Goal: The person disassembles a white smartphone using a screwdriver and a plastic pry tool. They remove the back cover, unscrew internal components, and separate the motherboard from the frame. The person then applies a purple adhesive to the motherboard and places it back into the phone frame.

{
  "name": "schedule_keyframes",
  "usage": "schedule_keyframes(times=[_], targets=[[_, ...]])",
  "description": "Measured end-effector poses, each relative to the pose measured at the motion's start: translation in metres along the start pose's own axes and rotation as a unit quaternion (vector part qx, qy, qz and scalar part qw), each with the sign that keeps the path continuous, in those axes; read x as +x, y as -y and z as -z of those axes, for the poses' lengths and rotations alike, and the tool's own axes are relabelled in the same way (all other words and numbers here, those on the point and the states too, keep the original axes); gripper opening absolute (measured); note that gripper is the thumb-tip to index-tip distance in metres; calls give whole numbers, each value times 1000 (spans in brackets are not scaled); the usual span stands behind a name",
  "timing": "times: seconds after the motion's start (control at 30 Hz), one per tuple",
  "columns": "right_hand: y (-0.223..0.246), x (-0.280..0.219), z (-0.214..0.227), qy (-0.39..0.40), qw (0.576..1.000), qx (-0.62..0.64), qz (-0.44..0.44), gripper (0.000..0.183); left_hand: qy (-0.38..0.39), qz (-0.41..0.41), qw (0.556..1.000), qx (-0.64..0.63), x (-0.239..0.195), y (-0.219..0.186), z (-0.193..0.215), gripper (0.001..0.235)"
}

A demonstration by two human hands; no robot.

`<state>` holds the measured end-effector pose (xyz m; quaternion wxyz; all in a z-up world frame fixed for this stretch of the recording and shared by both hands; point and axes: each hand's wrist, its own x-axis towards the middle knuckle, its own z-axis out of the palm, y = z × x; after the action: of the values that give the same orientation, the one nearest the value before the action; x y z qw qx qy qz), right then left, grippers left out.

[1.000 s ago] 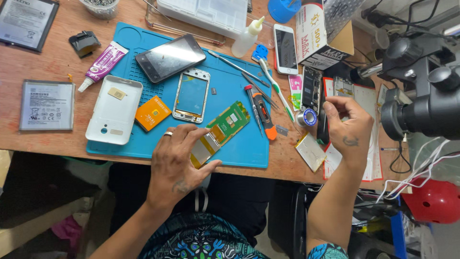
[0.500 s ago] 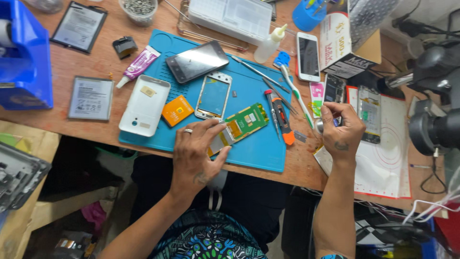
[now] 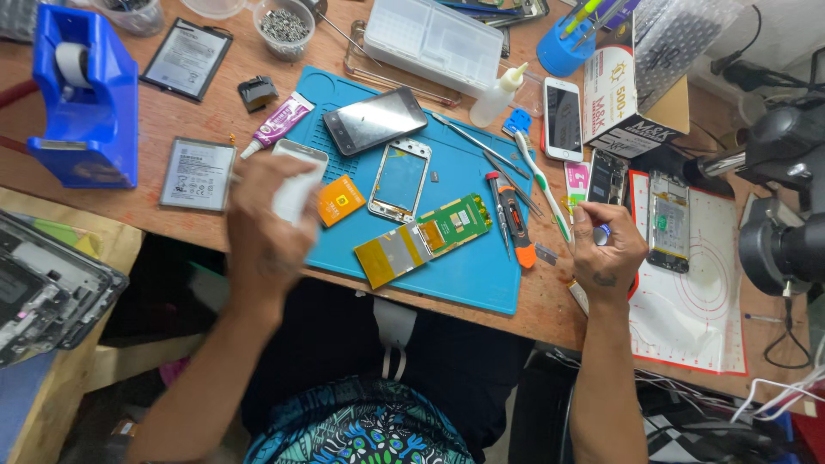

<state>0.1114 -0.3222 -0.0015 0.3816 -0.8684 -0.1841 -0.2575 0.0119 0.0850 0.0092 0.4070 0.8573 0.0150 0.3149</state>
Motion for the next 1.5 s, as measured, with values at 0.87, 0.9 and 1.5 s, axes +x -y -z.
schedule_keyframes(times=[0.87, 0.9, 1.5], targets=[[1, -3, 2, -9, 999, 39, -22, 9, -7, 63, 984, 167, 48, 59, 10, 27], [1, -3, 2, -9, 999, 44, -22, 9, -4, 62, 981, 185, 51, 63, 8, 26], [49, 4, -22, 104, 918, 354, -147, 21, 10, -34, 991, -130, 20, -22, -16, 25]])
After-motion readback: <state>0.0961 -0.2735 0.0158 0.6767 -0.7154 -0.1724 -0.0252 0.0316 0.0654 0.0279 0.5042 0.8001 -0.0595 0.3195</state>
